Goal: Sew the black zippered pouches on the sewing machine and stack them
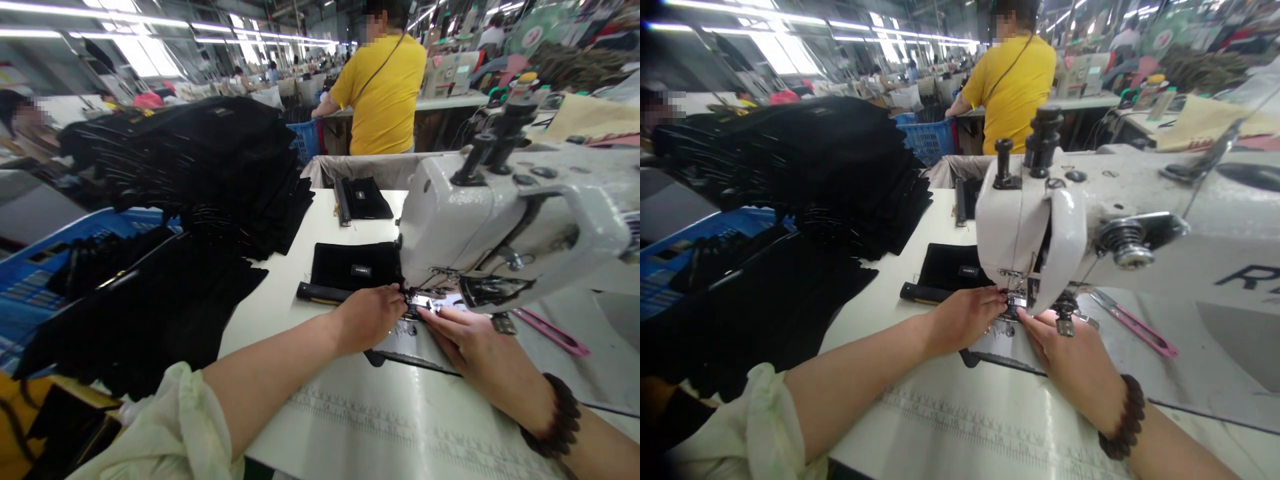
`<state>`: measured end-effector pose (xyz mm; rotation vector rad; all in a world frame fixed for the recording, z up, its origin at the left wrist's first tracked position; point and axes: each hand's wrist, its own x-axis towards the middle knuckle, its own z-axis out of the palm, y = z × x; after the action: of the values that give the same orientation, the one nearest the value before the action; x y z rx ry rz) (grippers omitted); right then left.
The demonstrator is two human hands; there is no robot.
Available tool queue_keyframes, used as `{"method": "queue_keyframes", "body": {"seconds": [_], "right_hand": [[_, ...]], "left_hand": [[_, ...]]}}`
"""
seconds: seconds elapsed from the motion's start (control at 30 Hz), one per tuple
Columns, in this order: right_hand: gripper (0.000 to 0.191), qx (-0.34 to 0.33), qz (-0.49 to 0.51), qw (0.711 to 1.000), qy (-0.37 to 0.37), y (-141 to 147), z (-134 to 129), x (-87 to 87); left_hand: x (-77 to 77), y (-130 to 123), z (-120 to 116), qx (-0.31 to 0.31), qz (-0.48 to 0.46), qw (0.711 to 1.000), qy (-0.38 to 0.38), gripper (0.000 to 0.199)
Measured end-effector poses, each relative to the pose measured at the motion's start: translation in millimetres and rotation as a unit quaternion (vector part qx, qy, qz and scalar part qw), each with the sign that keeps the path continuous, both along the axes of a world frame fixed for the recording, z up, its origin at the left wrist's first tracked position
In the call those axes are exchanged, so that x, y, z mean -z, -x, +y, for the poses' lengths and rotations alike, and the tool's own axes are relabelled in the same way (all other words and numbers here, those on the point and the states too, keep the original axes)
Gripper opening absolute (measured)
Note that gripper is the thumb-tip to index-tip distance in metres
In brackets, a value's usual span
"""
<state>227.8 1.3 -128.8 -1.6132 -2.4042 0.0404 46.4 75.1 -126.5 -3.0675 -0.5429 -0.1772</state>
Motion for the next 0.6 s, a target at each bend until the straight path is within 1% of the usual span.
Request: {"method": "queue_keyframes", "body": {"seconds": [0.17,0.3,0.43,0.5,0.53,0.6], "right_hand": [[0.035,-0.017,-0.013,0.999,-0.028,-1,-2,3.0],[0.035,-0.039,-0.024,0.997,-0.07,-3,-3,7.4],[0.035,-0.039,-0.045,0.993,-0.104,-15,1,21.9],[0.034,-0.056,-0.064,0.992,-0.097,-24,6,31.3],[0.033,-0.071,-0.073,0.991,-0.087,-28,9,35.5],[0.032,-0.079,-0.074,0.989,-0.1,-34,12,41.1]], "left_hand": [[-2.3,2,-4,0.003,-0.005,1.0,0.016,0.022],[-3.3,4,-7,0.016,-0.02,0.999,0.02,0.021],[0.6,4,-4,0.003,-0.036,0.999,0.021,0.021],[1.9,3,-2,0.001,-0.036,0.999,0.018,0.02],[1.6,3,-1,-0.006,-0.039,0.999,0.013,0.02],[-1.7,3,-2,-0.033,-0.043,0.999,-0.002,0.018]]}}
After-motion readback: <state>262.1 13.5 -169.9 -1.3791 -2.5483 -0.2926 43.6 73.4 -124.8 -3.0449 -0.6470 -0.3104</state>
